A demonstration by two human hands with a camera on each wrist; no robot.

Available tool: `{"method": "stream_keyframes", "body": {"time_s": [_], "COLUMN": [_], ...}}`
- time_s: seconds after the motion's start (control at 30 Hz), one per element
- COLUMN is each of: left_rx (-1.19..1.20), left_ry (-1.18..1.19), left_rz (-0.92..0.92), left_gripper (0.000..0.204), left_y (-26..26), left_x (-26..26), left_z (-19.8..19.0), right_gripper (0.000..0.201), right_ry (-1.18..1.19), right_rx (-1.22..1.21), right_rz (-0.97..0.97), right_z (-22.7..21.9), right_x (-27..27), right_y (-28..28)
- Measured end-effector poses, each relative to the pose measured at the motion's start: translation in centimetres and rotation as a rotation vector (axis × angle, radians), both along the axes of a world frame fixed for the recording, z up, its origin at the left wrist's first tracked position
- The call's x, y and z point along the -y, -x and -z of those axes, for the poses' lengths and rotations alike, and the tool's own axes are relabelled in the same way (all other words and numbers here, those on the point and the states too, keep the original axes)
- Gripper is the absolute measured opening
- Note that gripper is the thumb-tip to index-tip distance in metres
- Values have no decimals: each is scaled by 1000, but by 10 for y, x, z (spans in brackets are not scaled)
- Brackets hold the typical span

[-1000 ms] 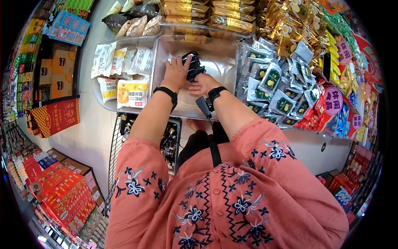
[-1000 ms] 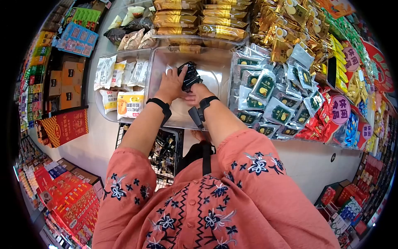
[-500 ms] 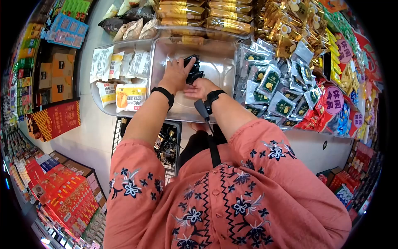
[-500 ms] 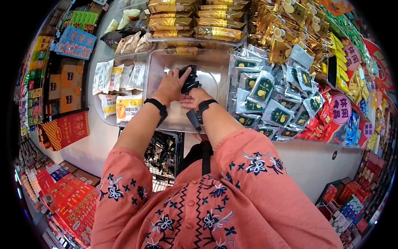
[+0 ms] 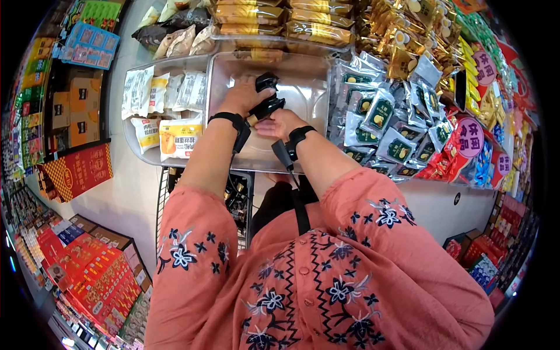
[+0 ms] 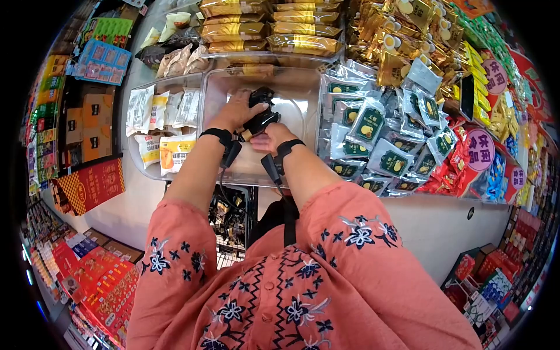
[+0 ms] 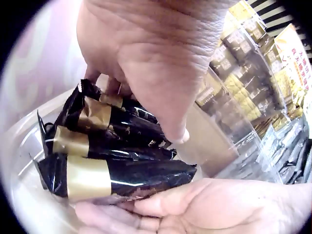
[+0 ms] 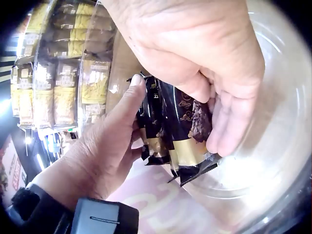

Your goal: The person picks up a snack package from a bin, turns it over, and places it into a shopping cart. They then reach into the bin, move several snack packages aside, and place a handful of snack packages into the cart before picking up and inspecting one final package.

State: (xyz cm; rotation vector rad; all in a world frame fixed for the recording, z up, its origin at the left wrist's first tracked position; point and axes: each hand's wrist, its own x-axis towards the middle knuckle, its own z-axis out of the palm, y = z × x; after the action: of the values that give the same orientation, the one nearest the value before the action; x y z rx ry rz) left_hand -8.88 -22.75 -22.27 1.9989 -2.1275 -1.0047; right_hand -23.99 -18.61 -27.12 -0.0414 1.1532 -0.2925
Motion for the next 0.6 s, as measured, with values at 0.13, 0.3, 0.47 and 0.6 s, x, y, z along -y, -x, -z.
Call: {"method": "stream_keyframes", "body": {"time_s": [0.13,0.3,0.47,0.6], "left_rx": [76,107,110,128], "left_ry": [25,57,-39,5], "left_rz": [24,-1,-31,-25], "left_gripper": [87,84,77,73], "left_y": [9,11,12,15], "left_x": [-11,-13,-5,-7], "left_z": [2,4,7,10], "right_gripper": [29,31,33,34], "right_ry": [-29,2,-50,-23], "right_rx": [-8,-28,49,84], "right_rz": [20,-4,106,106], "right_z": [1,1,7,11], "right_x": [-3,-4,-6,-7], "right_y": [1,0,2,1]}}
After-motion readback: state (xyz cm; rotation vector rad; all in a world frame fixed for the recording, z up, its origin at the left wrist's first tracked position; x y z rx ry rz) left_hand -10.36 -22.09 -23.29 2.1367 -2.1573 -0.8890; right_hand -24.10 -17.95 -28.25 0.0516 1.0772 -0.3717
